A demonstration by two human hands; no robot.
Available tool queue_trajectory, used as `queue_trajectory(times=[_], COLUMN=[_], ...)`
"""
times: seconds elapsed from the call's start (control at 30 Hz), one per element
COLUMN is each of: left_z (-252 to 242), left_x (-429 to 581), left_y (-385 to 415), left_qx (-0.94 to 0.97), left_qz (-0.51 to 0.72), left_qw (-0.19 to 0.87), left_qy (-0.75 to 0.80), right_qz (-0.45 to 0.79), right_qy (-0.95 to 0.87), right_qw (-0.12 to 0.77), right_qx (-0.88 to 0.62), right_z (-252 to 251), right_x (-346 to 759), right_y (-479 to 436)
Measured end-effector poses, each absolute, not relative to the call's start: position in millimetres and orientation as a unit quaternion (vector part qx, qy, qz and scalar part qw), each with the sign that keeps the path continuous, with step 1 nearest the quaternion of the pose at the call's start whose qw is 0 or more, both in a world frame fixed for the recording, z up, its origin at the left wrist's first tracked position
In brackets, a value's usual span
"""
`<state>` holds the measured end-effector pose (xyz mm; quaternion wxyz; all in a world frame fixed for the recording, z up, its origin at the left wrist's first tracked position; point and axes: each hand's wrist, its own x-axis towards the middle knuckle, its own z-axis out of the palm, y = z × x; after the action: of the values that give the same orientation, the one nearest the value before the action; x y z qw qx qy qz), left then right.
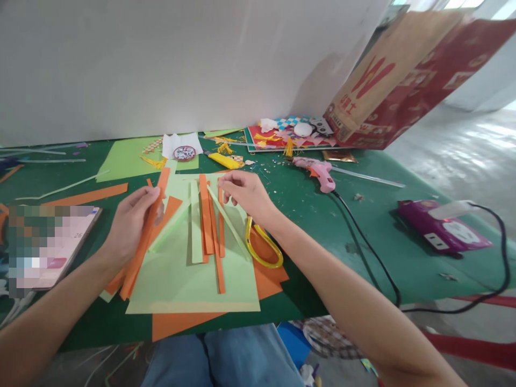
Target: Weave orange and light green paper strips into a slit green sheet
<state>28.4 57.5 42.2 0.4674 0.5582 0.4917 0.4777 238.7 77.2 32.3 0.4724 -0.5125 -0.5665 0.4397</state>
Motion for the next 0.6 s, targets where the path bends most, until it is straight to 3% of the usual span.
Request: queue_trajectory(times=[0.1, 0.17, 0.33, 0.6], left_z=[42.0, 42.1, 39.7, 35.5], left_x=[26.9, 25.4, 20.9, 10.2], left_y=[63.5, 66.6, 71.2, 81.4], left_qx=[0.482, 0.452, 0.439, 0.297], left_qz=[0.533, 0.548, 0.543, 0.609], left_qw=[0.498, 0.511, 0.531, 0.612], left_qy=[0.486, 0.484, 0.480, 0.408], right_qz=[0.378, 0.275, 0.076, 0.026], right_qy=[-0.635, -0.707, -0.869, -0.919], right_qw=[0.416, 0.386, 0.268, 0.228], right_qx=[-0.530, -0.526, -0.409, -0.321], right_z=[24.1, 18.1, 5.6, -3.0], right_x=[234.6, 231.2, 220.6, 209.8], right_y=[76.5, 73.9, 63.7, 57.1])
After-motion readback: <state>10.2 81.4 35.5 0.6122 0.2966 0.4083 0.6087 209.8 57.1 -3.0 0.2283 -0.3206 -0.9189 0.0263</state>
